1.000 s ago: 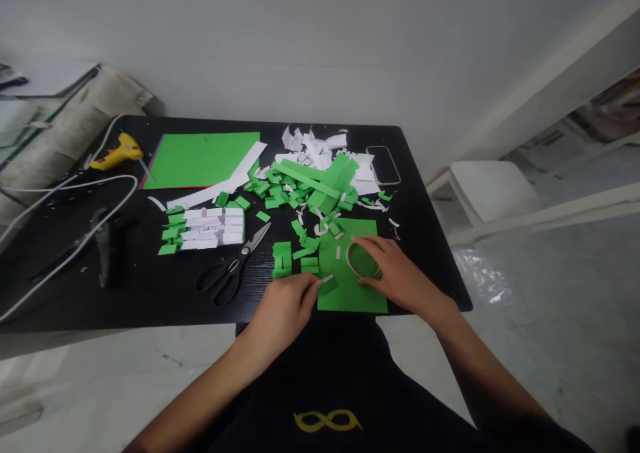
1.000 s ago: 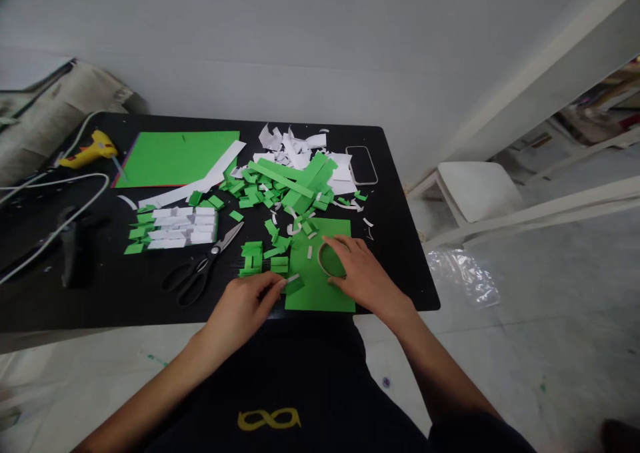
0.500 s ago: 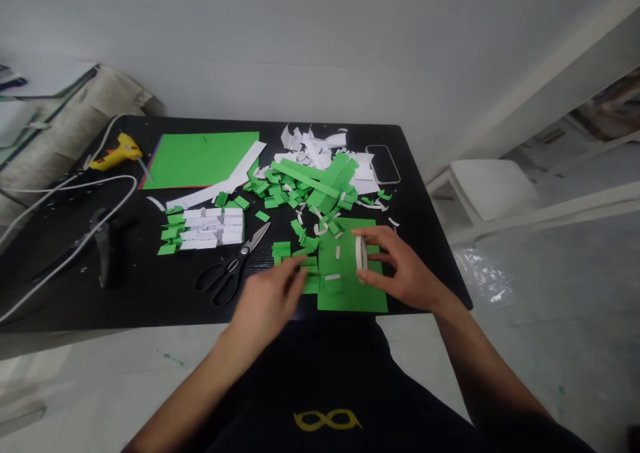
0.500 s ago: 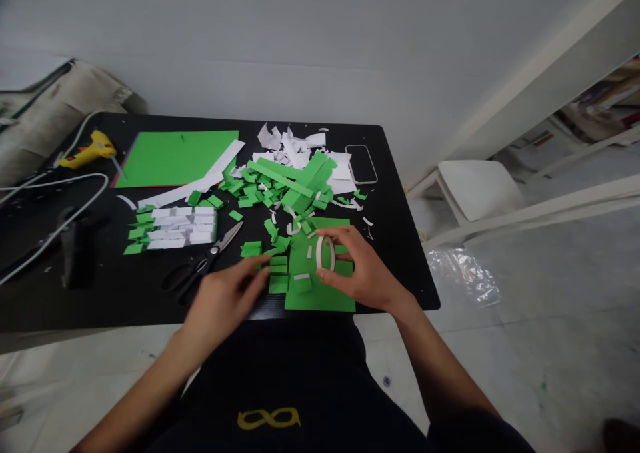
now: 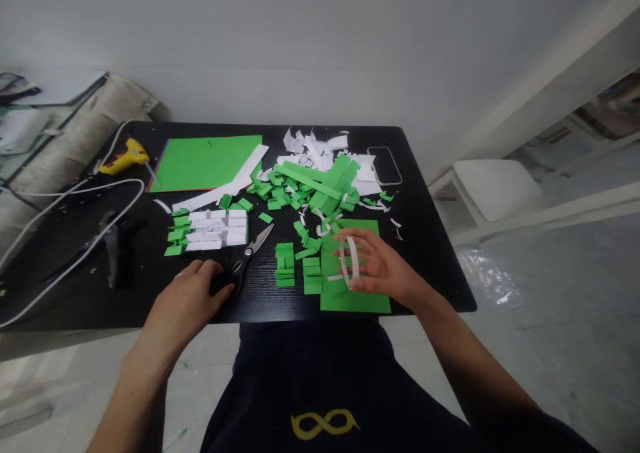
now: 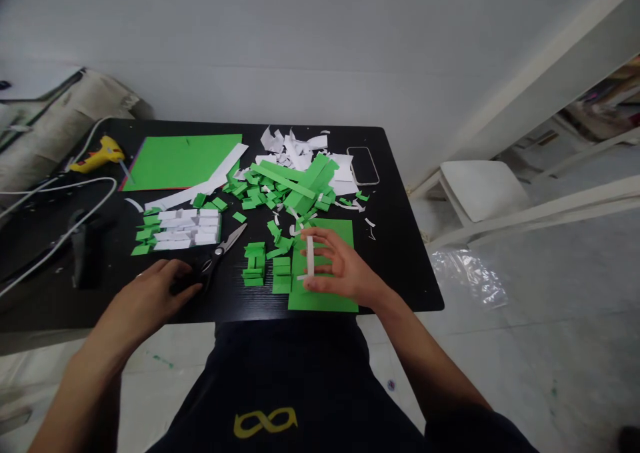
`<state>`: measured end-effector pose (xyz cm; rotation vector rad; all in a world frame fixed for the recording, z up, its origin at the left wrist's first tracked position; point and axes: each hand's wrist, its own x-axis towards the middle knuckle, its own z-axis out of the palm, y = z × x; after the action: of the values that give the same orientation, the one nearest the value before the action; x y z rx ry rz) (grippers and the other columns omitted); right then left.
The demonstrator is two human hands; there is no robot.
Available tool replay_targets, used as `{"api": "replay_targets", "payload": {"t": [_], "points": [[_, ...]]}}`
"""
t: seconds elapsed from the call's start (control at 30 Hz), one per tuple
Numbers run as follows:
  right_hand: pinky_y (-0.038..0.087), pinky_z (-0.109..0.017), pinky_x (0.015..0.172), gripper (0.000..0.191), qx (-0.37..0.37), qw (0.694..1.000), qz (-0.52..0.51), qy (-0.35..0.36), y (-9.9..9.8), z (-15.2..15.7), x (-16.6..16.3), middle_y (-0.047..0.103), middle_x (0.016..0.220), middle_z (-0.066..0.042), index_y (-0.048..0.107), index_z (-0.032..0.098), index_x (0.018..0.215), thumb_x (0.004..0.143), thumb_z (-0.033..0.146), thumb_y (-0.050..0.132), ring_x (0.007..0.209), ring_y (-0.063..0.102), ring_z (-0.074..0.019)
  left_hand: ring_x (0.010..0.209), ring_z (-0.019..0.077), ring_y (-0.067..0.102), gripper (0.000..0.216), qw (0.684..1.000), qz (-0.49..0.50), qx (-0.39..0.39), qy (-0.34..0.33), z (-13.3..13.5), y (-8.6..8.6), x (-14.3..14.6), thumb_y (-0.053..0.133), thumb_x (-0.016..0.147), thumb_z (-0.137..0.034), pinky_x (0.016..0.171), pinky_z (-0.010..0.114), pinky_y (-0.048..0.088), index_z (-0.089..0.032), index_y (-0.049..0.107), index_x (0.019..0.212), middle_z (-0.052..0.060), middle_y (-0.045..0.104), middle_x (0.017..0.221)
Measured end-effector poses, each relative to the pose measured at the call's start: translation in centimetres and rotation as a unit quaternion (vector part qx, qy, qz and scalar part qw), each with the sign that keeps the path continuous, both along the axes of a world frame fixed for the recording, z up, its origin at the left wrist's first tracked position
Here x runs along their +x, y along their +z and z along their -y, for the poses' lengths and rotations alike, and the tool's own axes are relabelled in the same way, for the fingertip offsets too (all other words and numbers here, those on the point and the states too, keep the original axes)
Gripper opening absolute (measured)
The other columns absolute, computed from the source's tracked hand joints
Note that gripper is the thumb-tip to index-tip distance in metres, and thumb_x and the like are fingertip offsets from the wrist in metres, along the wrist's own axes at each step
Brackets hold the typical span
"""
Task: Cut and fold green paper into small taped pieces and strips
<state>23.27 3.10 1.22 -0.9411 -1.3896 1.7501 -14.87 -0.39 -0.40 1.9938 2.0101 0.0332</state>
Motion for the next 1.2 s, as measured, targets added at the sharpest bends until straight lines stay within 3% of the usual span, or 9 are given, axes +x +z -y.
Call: {"api": "replay_targets", "payload": {"t": [0.27, 0.5, 0.7, 0.87, 1.0, 1.2], "points": [[0.065, -0.048, 0.1, 0.073, 0.066, 0.995, 0.078, -0.009, 1.0, 0.4, -0.2, 0.059, 0.152, -0.008, 0.059, 0.037, 0.143, 0.078, 0.03, 0.092, 0.133, 0.064, -0.0324, 0.085, 0.0341, 0.075, 0.03, 0.999, 0.012, -0.02, -0.035, -0.3, 0.9, 0.5, 0.054, 0.09, -0.052, 0.07, 0.042, 0.053, -0.023, 0.065, 0.093, 0.013, 0.076, 0.105], [0.066, -0.05, 0.099, 0.075, 0.122, 0.985, 0.118, -0.017, 1.0, 0.3, -0.2, 0.067, 0.142, -0.008, 0.062, 0.037, 0.145, 0.078, 0.033, 0.094, 0.13, 0.067, -0.0329, 0.088, 0.0311, 0.077, 0.041, 0.986, 0.157, -0.027, -0.045, 0.5, 1.9, -1.4, 0.058, 0.093, -0.062, 0.077, 0.038, 0.058, -0.024, 0.063, 0.107, 0.009, 0.079, 0.101], [0.064, -0.049, 0.103, 0.071, 0.172, 0.976, 0.131, 0.011, 1.3, 0.4, -0.4, 0.064, 0.149, -0.005, 0.064, 0.039, 0.145, 0.081, 0.031, 0.092, 0.137, 0.062, -0.0319, 0.08, 0.0212, 0.07, 0.03, 0.96, 0.261, 0.014, -0.098, 0.3, 2.6, 1.4, 0.061, 0.098, -0.05, 0.069, 0.029, 0.054, -0.024, 0.058, 0.112, 0.005, 0.073, 0.097], [0.063, -0.05, 0.104, 0.071, 0.188, 0.972, 0.135, 0.036, 2.0, 0.5, -0.6, 0.064, 0.149, -0.005, 0.062, 0.039, 0.147, 0.083, 0.029, 0.09, 0.134, 0.064, -0.0315, 0.081, 0.0185, 0.066, 0.037, 0.95, 0.289, 0.06, -0.106, -0.8, 2.4, 2.9, 0.078, 0.086, -0.044, 0.074, 0.026, 0.052, -0.023, 0.061, 0.11, 0.001, 0.07, 0.094], [0.063, -0.052, 0.105, 0.07, 0.184, 0.973, 0.129, 0.049, 2.3, 0.4, -0.7, 0.065, 0.149, -0.006, 0.063, 0.039, 0.146, 0.082, 0.029, 0.09, 0.134, 0.065, -0.0317, 0.088, 0.0229, 0.07, 0.055, 0.939, 0.324, 0.05, -0.105, -1.2, 3.0, 3.2, 0.09, 0.072, -0.046, 0.077, 0.029, 0.056, -0.023, 0.066, 0.116, 0.002, 0.074, 0.099], [0.06, -0.052, 0.109, 0.073, 0.18, 0.972, 0.13, 0.075, 2.1, 0.3, -0.5, 0.062, 0.154, -0.005, 0.06, 0.04, 0.15, 0.084, 0.028, 0.089, 0.138, 0.063, -0.0313, 0.078, 0.0178, 0.063, 0.036, 0.938, 0.31, 0.001, -0.158, -1.0, 4.0, 4.1, 0.084, 0.082, -0.044, 0.071, 0.026, 0.052, -0.023, 0.063, 0.102, -0.001, 0.069, 0.091]]}}
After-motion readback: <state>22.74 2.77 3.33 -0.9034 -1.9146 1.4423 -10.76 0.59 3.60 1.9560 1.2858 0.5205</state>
